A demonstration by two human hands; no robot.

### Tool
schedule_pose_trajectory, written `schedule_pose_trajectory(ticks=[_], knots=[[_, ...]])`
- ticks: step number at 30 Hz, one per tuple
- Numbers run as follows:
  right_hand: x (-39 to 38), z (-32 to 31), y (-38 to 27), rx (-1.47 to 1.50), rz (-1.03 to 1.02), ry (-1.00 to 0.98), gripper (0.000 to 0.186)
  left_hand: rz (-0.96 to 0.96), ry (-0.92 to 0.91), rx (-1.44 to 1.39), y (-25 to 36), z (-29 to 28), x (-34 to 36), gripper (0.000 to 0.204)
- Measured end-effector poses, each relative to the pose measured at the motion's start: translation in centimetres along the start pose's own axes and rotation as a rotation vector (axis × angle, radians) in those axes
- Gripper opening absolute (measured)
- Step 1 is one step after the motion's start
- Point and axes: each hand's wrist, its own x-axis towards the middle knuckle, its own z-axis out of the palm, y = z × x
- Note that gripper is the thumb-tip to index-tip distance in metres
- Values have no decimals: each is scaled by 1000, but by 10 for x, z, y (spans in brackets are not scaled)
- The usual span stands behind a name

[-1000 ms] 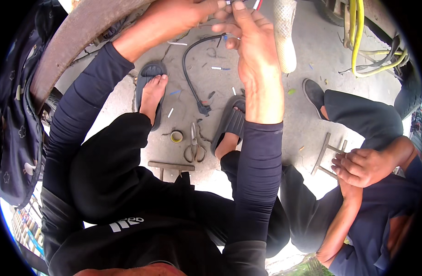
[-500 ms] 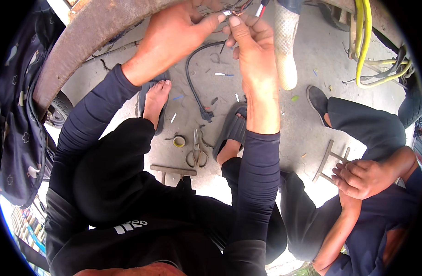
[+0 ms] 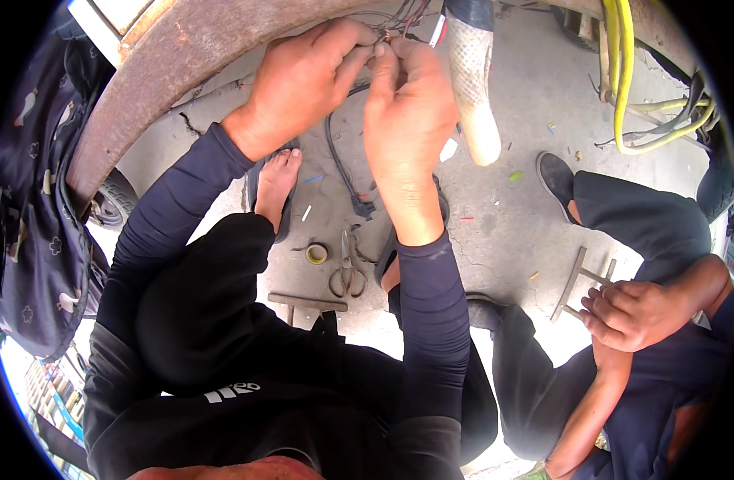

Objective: The person sits on the ground and repairs electrical wiring on a vehicle. They strip wire insulation, twist conductors together, and wrap connections with electrical tape. They use pliers and scissors to cut and strip wires, then secure the joints with tape.

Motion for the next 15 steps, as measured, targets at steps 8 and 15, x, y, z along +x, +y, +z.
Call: schedule_pose_trajectory(ticks=[8,15], knots=[[6,-6,2,371,278,-60,21,-152,-60,-213,7,-8,3,14],[6,2,17,142,17,47,19,-222,-150,-314,8,-7,5,21]])
